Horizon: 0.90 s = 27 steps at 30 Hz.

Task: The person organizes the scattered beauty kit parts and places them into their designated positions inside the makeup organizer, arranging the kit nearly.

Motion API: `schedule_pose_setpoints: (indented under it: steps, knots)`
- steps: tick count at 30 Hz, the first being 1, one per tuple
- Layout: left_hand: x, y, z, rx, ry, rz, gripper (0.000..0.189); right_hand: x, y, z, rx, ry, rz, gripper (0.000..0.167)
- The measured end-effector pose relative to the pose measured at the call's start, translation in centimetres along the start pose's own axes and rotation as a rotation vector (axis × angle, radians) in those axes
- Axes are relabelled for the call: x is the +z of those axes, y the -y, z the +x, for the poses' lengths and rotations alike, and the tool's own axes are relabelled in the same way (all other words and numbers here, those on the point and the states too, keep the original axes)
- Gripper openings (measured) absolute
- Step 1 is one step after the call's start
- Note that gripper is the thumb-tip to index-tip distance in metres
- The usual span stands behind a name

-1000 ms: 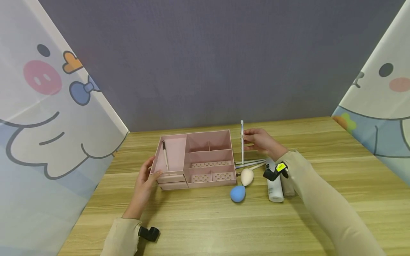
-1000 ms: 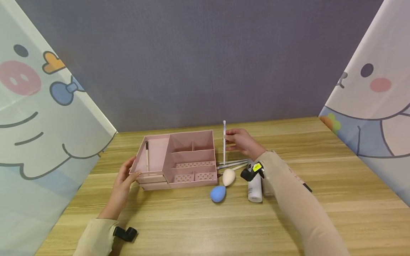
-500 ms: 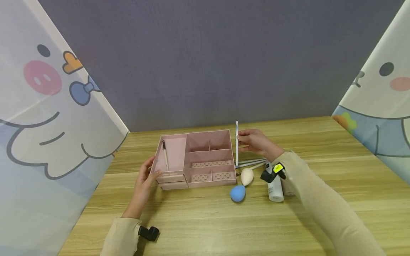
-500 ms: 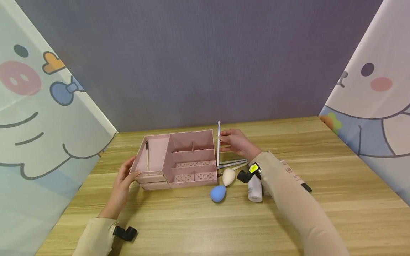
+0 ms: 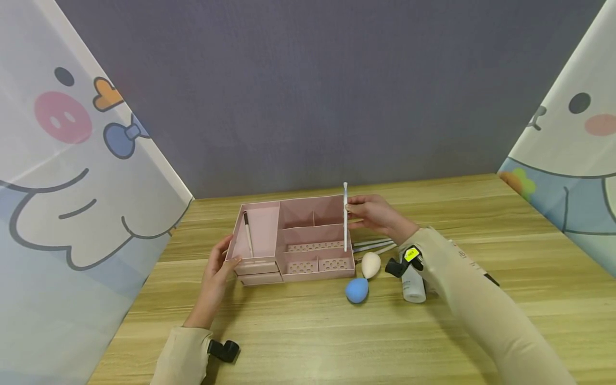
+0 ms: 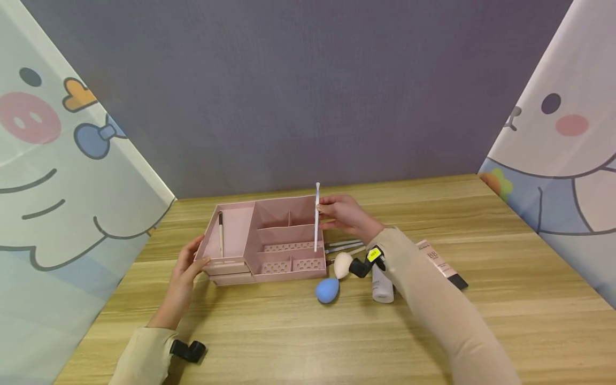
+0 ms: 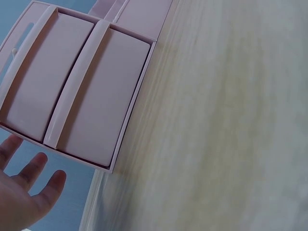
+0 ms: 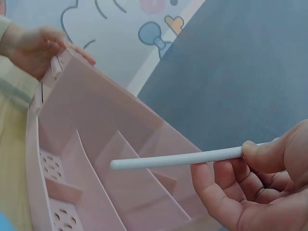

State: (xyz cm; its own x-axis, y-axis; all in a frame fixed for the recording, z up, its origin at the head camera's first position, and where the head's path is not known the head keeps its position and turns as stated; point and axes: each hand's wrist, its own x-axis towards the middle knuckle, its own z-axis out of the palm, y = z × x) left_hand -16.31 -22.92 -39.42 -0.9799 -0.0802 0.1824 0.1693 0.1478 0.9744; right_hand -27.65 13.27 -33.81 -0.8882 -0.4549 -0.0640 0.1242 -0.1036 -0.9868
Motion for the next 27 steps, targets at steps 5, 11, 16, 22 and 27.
schedule_pose_setpoints:
  steps: [5, 11, 16, 22, 27]
  knots:
    - [0.0, 0.0, 0.1, -0.002, -0.008, 0.009, 0.053, 1.0, 0.2, 0.0, -0.007, 0.015, 0.017, 0.027]
    - [0.0, 0.1, 0.2, -0.003, -0.016, 0.004, 0.053, 2.2, 0.4, 0.0, -0.011, 0.027, 0.035, 0.012]
    - [0.0, 0.2, 0.2, 0.005, -0.019, 0.004, 0.053, 3.2, 0.6, 0.2, -0.01, 0.043, 0.061, 0.013]
    - [0.0, 0.2, 0.1, 0.01, -0.017, 0.008, 0.053, 4.4, 1.0, 0.5, 0.003, 0.05, 0.075, 0.016]
    - [0.0, 0.3, 0.1, 0.014, -0.018, 0.011, 0.053, 5.4, 1.1, 0.9, 0.006, 0.058, 0.108, 0.016]
